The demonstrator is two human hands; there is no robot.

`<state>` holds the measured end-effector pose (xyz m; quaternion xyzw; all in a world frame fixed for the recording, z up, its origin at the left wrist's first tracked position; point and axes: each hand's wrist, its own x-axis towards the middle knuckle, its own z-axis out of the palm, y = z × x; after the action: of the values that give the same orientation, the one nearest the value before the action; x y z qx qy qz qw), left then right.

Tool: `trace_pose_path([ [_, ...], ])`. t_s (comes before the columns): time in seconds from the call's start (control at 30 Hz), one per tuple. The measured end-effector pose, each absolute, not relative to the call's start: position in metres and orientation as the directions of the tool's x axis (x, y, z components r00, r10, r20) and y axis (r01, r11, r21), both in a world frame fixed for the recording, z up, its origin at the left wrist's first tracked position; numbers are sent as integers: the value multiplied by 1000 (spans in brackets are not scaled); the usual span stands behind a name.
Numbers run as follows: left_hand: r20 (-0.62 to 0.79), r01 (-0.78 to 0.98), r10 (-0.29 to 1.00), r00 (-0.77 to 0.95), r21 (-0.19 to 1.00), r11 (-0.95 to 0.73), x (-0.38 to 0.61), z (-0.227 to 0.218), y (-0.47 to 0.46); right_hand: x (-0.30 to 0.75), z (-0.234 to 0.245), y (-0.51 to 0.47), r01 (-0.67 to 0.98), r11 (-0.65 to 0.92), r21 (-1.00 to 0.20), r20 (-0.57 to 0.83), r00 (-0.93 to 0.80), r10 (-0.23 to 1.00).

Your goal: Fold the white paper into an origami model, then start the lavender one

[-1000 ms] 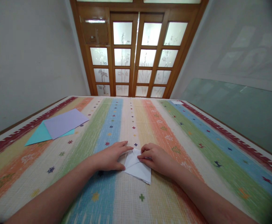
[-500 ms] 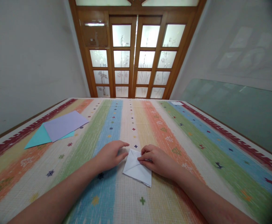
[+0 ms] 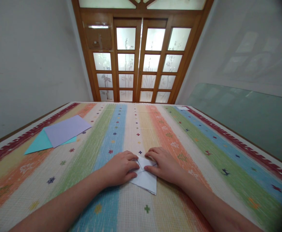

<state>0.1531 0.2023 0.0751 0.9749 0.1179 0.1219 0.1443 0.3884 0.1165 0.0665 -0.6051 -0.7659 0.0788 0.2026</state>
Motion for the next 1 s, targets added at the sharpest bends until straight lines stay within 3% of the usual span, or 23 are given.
trace_pose_path([
  [0.13, 228, 316, 405, 885, 344, -884, 155, 69, 203, 387, 68, 116, 889, 254, -381, 200, -189, 961],
  [0.33, 255, 407, 524, 812, 396, -823, 157, 54, 210, 382, 68, 118, 811, 240, -534, 178, -169, 969],
  [0.47, 283, 399, 553, 784, 454, -797, 159, 54, 210, 382, 66, 120, 710, 214, -671, 164, -139, 977],
  [0.67, 285, 263, 563, 776, 665, -699, 165, 61, 210, 382, 63, 121, 524, 197, -829, 168, -103, 980],
  [0.77, 261, 238, 654, 710, 785, -572, 166, 61, 212, 382, 59, 123, 369, 184, -911, 176, -55, 983],
  [0.9, 178, 83, 797, 577, 958, -274, 164, 60, 218, 383, 54, 127, 111, 112, -987, 110, -24, 994],
  [1.0, 82, -85, 875, 476, 995, -47, 162, 59, 221, 386, 50, 129, -32, 56, -998, 57, -41, 998],
])
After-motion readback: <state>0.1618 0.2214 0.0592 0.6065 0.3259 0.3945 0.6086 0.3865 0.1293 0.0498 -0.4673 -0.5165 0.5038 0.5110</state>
